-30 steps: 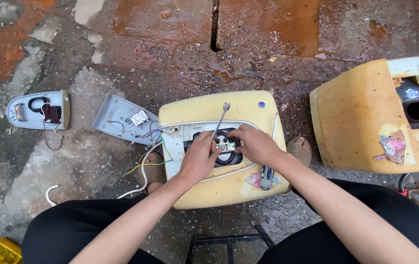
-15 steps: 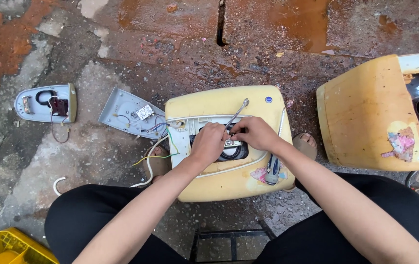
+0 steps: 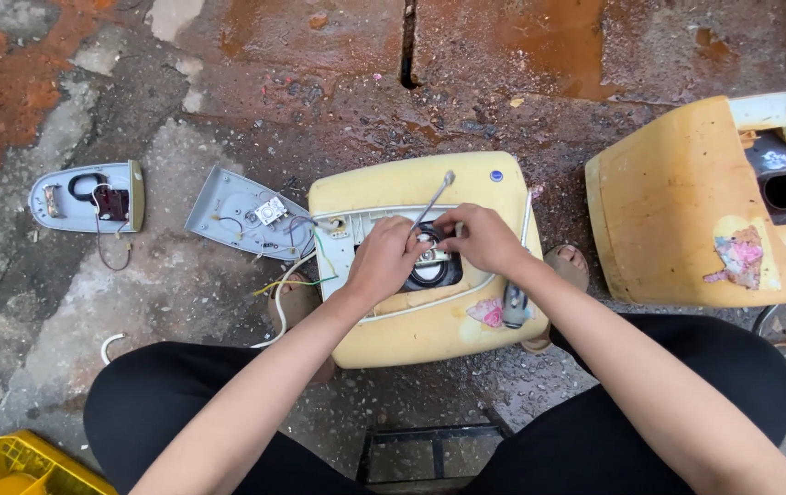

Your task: The person sits on the ground and uses a screwdriver to work on the internal components of a disassembled yellow appliance. They manipulate wires and a small white component, then place the component back into the appliance's housing.

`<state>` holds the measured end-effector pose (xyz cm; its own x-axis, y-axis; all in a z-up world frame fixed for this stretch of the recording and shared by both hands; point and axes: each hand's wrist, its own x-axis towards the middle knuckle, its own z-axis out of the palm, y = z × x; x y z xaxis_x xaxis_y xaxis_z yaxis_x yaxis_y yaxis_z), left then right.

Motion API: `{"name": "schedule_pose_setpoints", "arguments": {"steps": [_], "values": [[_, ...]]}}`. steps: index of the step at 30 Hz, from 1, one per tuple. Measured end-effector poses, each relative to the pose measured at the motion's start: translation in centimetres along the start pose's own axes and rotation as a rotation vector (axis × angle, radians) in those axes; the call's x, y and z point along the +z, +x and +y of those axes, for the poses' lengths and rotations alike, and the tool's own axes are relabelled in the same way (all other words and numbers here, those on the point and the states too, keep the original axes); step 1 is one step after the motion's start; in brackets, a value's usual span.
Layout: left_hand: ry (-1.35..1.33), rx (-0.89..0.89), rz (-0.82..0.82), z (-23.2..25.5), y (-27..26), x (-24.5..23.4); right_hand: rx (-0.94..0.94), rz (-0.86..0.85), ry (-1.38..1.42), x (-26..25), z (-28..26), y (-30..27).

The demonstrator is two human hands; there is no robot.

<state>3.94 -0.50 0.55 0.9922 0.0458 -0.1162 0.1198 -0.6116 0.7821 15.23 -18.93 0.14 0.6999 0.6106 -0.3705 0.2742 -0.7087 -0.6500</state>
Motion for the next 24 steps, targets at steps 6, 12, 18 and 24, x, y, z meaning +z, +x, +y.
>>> {"name": "schedule_pose_setpoints", "arguments": {"steps": [6,12,18,24], "values": [[-0.052,-0.085,0.109,5.4,-1.4,-5.4,0.351,0.377,-0.375,-4.3,-2.0,-8.2],[-0.298,-0.141,0.28,7.0,-6.2,-9.5,0.575,0.334,-0.114,1.5,0.8,-11.1],[-0.366,-0.453,0.167,3.6,-10.2,-9.6,0.309,0.39,-0.17,4.1,-2.7,-13.9],[-0.426,-0.456,0.201,2.5,-8.3,-8.6,0.311,0.226,0.084,3.6,-7.1,-14.4]]}}
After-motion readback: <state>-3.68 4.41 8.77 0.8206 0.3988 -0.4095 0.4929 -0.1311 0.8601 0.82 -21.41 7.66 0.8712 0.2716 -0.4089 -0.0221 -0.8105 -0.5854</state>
